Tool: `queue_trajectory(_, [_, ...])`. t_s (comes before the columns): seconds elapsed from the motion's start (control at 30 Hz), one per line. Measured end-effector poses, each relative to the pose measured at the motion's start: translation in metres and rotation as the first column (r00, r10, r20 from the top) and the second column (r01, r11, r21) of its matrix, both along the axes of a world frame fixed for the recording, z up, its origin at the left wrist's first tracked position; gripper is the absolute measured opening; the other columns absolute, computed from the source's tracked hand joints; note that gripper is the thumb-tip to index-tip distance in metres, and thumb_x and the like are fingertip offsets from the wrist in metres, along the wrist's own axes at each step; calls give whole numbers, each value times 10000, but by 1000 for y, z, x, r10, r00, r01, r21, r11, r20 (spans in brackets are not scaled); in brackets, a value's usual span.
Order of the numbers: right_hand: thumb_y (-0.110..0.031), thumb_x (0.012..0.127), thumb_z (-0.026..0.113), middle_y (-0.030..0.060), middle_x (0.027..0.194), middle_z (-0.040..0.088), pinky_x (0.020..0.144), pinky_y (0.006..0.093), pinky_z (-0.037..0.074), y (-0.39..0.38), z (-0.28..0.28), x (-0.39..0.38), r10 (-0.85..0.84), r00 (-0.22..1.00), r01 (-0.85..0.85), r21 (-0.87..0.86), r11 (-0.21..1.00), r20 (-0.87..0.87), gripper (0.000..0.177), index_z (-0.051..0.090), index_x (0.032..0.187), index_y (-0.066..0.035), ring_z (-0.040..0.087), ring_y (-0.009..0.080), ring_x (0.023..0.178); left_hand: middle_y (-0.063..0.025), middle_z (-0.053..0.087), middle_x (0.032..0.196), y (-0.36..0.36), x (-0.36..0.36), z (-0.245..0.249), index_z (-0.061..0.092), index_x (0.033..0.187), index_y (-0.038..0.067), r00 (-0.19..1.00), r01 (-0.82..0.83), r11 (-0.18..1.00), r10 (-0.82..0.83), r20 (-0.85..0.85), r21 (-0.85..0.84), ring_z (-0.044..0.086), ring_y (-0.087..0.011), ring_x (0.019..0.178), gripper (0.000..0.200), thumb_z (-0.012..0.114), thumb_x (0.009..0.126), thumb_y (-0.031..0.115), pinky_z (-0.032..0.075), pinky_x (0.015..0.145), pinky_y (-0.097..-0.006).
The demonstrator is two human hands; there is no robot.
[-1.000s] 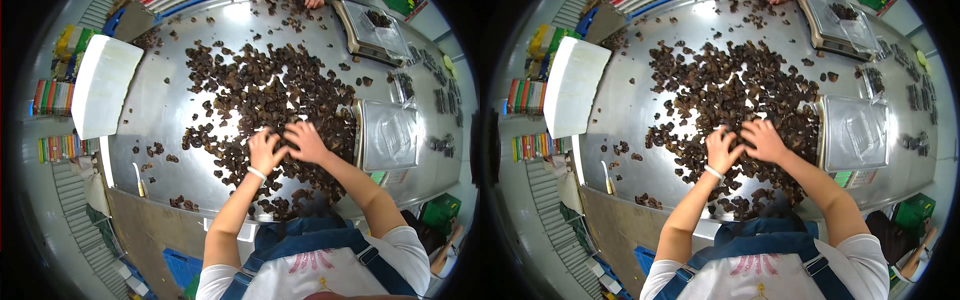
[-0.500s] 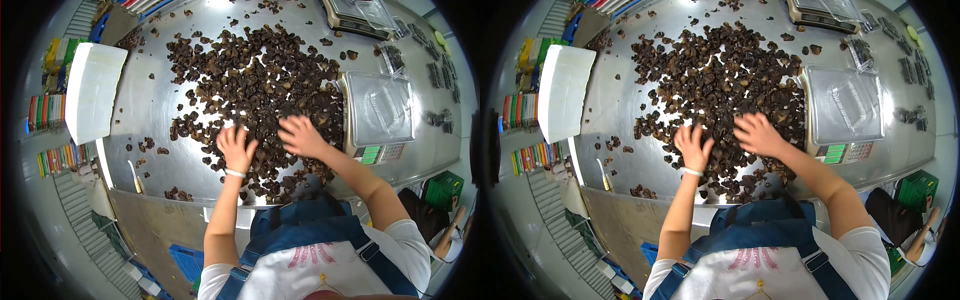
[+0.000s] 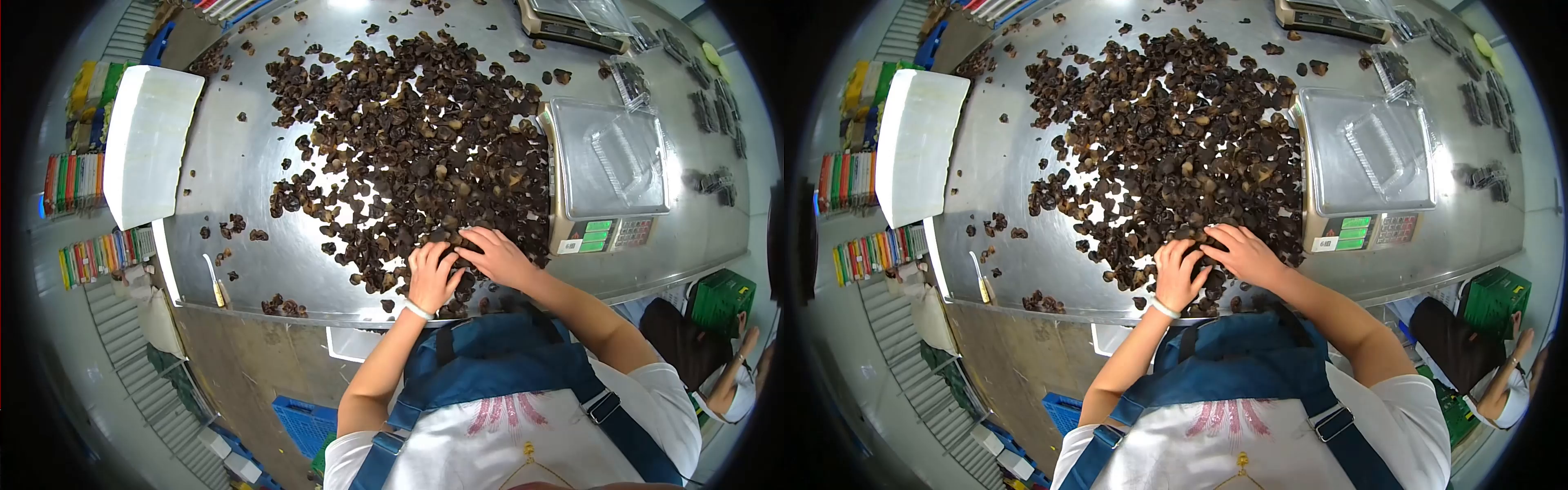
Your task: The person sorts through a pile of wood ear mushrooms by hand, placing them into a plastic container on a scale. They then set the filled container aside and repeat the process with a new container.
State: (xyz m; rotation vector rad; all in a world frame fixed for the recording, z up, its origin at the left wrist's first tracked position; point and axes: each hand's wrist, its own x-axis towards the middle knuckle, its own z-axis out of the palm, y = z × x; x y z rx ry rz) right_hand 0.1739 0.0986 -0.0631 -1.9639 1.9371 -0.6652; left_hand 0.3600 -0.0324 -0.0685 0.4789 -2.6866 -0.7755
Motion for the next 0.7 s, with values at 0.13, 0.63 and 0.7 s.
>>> queue_trajectory(0.13, [-227, 803, 789, 110, 1519, 470, 1093, 485, 418, 26, 19, -14, -5, 996, 6, 10, 1000, -93, 648, 579, 1412, -164, 445, 327, 1383, -134, 461, 1515, -19, 36, 16, 600, 1362, 164, 993, -51, 996, 58, 105, -68, 411, -386, 1358, 758, 894, 699, 385, 322, 1119, -555])
queue_trajectory(0.63, [10, 732, 741, 166, 1441, 458, 1020, 470, 520, -13, 3, 35, -511, 688, 436, 269, 859, 514, 772, 470, 1448, -85, 499, 395, 1319, -227, 420, 1460, -7, -23, 13, 436, 1515, 130, 966, -230, 901, 165, 201, 368, 512, -467, 1269, 944, 729, 641, -72, 516, 1027, -476])
queue_trajectory(0.7, [9, 757, 739, 142, 1422, 475, 1025, 461, 515, -3, 7, 34, -476, 722, 415, 236, 879, 501, 704, 509, 1410, -115, 503, 377, 1321, -205, 428, 1462, -4, -18, 16, 521, 1439, 111, 972, -190, 906, 119, 204, 378, 483, -444, 1337, 839, 720, 639, -48, 464, 1103, -451])
